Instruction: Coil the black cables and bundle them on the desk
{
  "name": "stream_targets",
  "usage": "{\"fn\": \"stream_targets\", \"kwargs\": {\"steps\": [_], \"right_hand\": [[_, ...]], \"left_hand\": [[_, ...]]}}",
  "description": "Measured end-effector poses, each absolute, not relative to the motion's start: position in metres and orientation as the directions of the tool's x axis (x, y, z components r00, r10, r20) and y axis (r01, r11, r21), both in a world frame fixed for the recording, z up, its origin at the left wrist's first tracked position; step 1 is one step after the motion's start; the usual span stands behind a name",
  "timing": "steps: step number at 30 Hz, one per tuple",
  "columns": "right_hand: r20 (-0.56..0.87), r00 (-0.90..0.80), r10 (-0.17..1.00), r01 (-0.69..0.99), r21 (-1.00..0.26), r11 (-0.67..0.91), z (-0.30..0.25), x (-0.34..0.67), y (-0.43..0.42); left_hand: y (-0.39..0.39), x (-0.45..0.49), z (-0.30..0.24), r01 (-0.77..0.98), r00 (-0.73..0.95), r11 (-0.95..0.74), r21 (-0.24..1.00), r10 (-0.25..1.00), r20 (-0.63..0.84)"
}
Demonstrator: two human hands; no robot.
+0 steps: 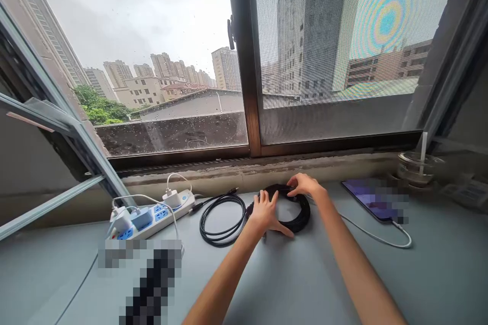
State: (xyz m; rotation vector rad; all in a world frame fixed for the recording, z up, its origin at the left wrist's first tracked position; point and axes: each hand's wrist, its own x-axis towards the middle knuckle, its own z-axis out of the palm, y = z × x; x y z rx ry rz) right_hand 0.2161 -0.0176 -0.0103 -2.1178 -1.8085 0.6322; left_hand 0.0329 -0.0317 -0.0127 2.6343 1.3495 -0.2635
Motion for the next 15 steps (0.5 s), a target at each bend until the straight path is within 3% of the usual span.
{"fn": "stream_targets", "kwargs": {"steps": [5, 8, 11, 15], "right_hand": [[-0.089, 0.188, 0.978, 0.831, -0.517, -0.206, -0.007, 0.220, -0.021], [-0.039, 0.237, 0.971, 0.814, -0.538, -0.220, 0.002, 0.224, -0.027], [0.031, 0.268, 0.963, 0.800, -0.564, -0.205, 0.014, 0.227, -0.035], [0.142, 0.281, 0.949, 0.791, -0.595, -0.145, 0.034, 0.228, -0.045]], "left_hand": [[-0.024, 0.025, -0.004, 0.827, 0.562, -0.543, 0.146, 0.783, -0.268], [-0.015, 0.015, 0.006, 0.842, 0.537, -0.519, 0.148, 0.830, -0.150], [-0.002, 0.000, 0.020, 0.902, 0.424, -0.418, 0.109, 0.905, -0.029], [0.016, -0.024, 0.035, 0.974, 0.213, -0.208, 0.084, 0.976, -0.048]]}}
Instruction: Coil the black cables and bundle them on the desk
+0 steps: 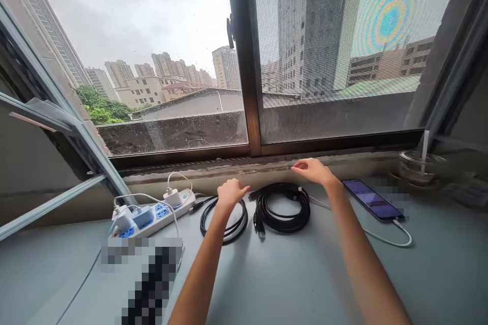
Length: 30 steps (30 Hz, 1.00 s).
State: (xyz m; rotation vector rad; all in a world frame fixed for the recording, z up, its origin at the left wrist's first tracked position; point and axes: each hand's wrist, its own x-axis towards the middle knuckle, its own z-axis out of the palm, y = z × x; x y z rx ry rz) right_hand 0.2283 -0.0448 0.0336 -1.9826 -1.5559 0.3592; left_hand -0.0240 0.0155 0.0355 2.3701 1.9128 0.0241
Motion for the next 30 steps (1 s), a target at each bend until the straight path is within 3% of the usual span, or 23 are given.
{"fn": "stream_targets", "kwargs": {"steps": [4, 7, 10, 15, 20, 25, 30], "right_hand": [[0.265, 0.264, 0.927, 0.790, -0.610, -0.051, 0.056, 0.222, -0.059], [0.347, 0.260, 0.901, 0.793, -0.610, 0.005, 0.072, 0.213, -0.072], [0.447, 0.258, 0.856, 0.783, -0.616, 0.085, 0.083, 0.205, -0.082], [0.557, 0.258, 0.790, 0.770, -0.612, 0.179, 0.091, 0.197, -0.090], [0.602, 0.247, 0.760, 0.725, -0.635, 0.266, 0.098, 0.194, -0.100], [0.601, 0.213, 0.770, 0.711, -0.636, 0.300, 0.102, 0.190, -0.105], [0.559, 0.104, 0.823, 0.744, -0.593, 0.309, 0.104, 0.174, -0.108]], "left_hand": [[0.021, -0.038, 0.037, 0.992, 0.093, -0.077, 0.097, 0.981, -0.171], [0.019, -0.035, 0.029, 0.989, 0.097, -0.055, 0.136, 0.942, -0.323], [0.017, -0.026, 0.017, 0.985, 0.111, -0.051, 0.165, 0.918, -0.380], [0.017, -0.017, 0.006, 0.978, 0.087, -0.022, 0.208, 0.948, -0.305], [0.019, -0.030, 0.024, 0.945, 0.048, 0.022, 0.328, 0.978, -0.204], [0.021, -0.062, 0.061, 0.841, -0.062, 0.051, 0.538, 0.998, 0.003], [0.012, -0.082, 0.094, 0.607, -0.113, -0.043, 0.793, 0.984, 0.140]]}}
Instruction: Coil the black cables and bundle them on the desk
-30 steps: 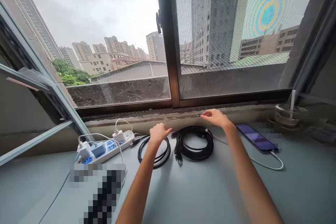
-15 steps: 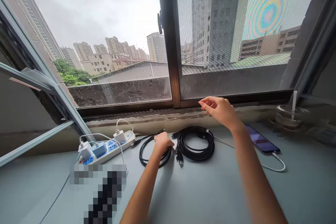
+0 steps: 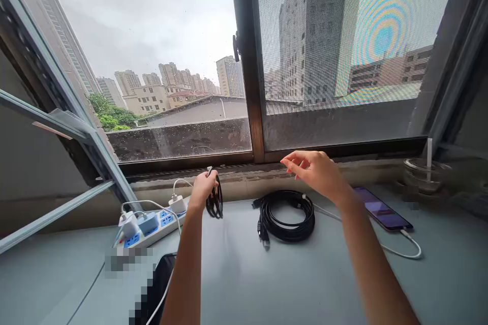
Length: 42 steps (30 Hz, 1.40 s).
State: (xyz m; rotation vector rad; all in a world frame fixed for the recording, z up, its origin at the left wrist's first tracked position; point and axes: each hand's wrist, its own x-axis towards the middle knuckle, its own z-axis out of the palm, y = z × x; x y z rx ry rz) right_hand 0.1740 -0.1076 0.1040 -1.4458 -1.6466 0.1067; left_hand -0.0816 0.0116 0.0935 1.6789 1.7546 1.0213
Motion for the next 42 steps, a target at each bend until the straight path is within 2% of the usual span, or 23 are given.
{"fn": "stream_targets", "kwargs": {"steps": [4, 5, 8, 10, 14, 17, 21, 24, 27, 30, 34, 38, 42], "right_hand": [[0.536, -0.058, 0.842, 0.710, -0.571, 0.412, 0.107, 0.146, -0.113], [0.530, -0.101, 0.842, 0.694, -0.569, 0.442, 0.107, 0.138, -0.114], [0.530, -0.212, 0.821, 0.668, -0.535, 0.517, 0.106, 0.116, -0.116], [0.537, -0.225, 0.813, 0.696, -0.495, 0.520, 0.105, 0.109, -0.117], [0.546, -0.212, 0.811, 0.713, -0.481, 0.511, 0.107, 0.113, -0.125], [0.561, -0.195, 0.805, 0.636, -0.552, 0.539, 0.113, 0.121, -0.132], [0.653, -0.027, 0.757, 0.346, -0.704, 0.620, 0.119, 0.130, -0.137], [0.703, 0.169, 0.691, 0.106, -0.710, 0.696, 0.123, 0.140, -0.140], [0.663, 0.337, 0.668, -0.049, -0.696, 0.716, 0.127, 0.153, -0.149], [0.554, 0.478, 0.682, -0.177, -0.699, 0.693, 0.134, 0.168, -0.164], [0.433, 0.537, 0.724, -0.243, -0.743, 0.624, 0.143, 0.182, -0.181], [0.431, 0.549, 0.716, -0.225, -0.749, 0.624, 0.147, 0.188, -0.191], [0.469, 0.480, 0.741, -0.169, -0.780, 0.603, 0.145, 0.190, -0.197]], "left_hand": [[-0.015, -0.070, 0.118, 0.403, -0.053, -0.170, 0.899, 0.977, 0.208], [-0.024, -0.063, 0.121, 0.257, -0.016, -0.237, 0.937, 0.968, 0.249], [-0.050, -0.037, 0.125, -0.008, 0.111, -0.367, 0.930, 0.924, 0.366], [-0.064, -0.021, 0.123, -0.075, 0.136, -0.392, 0.917, 0.907, 0.398], [-0.078, -0.006, 0.120, -0.104, 0.116, -0.450, 0.887, 0.880, 0.460], [-0.083, -0.011, 0.124, -0.090, 0.092, -0.492, 0.866, 0.862, 0.499], [-0.089, -0.022, 0.131, -0.109, -0.042, -0.574, 0.811, 0.818, 0.574], [-0.090, -0.029, 0.134, -0.140, -0.157, -0.654, 0.743, 0.756, 0.636], [-0.087, -0.035, 0.135, -0.129, -0.244, -0.720, 0.682, 0.690, 0.682], [-0.080, -0.040, 0.136, -0.091, -0.322, -0.763, 0.640, 0.630, 0.706], [-0.073, -0.045, 0.137, -0.105, -0.347, -0.759, 0.643, 0.633, 0.692], [-0.067, -0.050, 0.138, -0.117, -0.362, -0.768, 0.630, 0.623, 0.693], [-0.064, -0.056, 0.139, -0.125, -0.355, -0.745, 0.655, 0.650, 0.672]]}}
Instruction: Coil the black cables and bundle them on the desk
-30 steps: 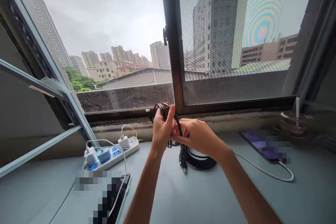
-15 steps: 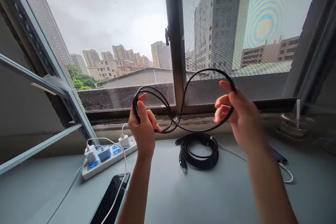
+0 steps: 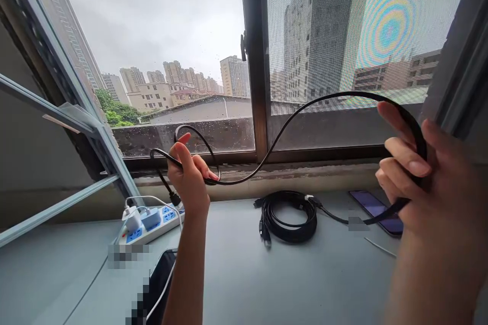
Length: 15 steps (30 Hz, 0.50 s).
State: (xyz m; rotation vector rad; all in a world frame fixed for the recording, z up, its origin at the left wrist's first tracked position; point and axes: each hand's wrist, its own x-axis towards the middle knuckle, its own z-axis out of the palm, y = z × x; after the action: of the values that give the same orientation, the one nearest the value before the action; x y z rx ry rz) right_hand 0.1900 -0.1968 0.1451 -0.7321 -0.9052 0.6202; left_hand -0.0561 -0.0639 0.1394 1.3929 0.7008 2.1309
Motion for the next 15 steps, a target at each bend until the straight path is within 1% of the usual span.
{"fn": "stream_targets", "kwargs": {"steps": [5, 8, 11, 15], "right_hand": [[0.585, 0.406, 0.703, -0.097, -0.737, 0.669, 0.140, 0.182, -0.195], [0.668, 0.402, 0.626, 0.036, -0.695, 0.718, 0.136, 0.169, -0.188], [0.723, 0.384, 0.574, 0.180, -0.669, 0.721, 0.133, 0.157, -0.179], [0.736, 0.223, 0.639, 0.261, -0.676, 0.689, 0.129, 0.146, -0.170]], "left_hand": [[-0.071, -0.058, 0.143, -0.237, -0.250, -0.658, 0.715, 0.752, 0.610], [-0.080, -0.053, 0.145, -0.288, -0.138, -0.603, 0.744, 0.795, 0.591], [-0.090, -0.047, 0.145, -0.248, -0.062, -0.604, 0.758, 0.790, 0.609], [-0.101, -0.041, 0.143, -0.137, -0.009, -0.630, 0.764, 0.772, 0.635]]}}
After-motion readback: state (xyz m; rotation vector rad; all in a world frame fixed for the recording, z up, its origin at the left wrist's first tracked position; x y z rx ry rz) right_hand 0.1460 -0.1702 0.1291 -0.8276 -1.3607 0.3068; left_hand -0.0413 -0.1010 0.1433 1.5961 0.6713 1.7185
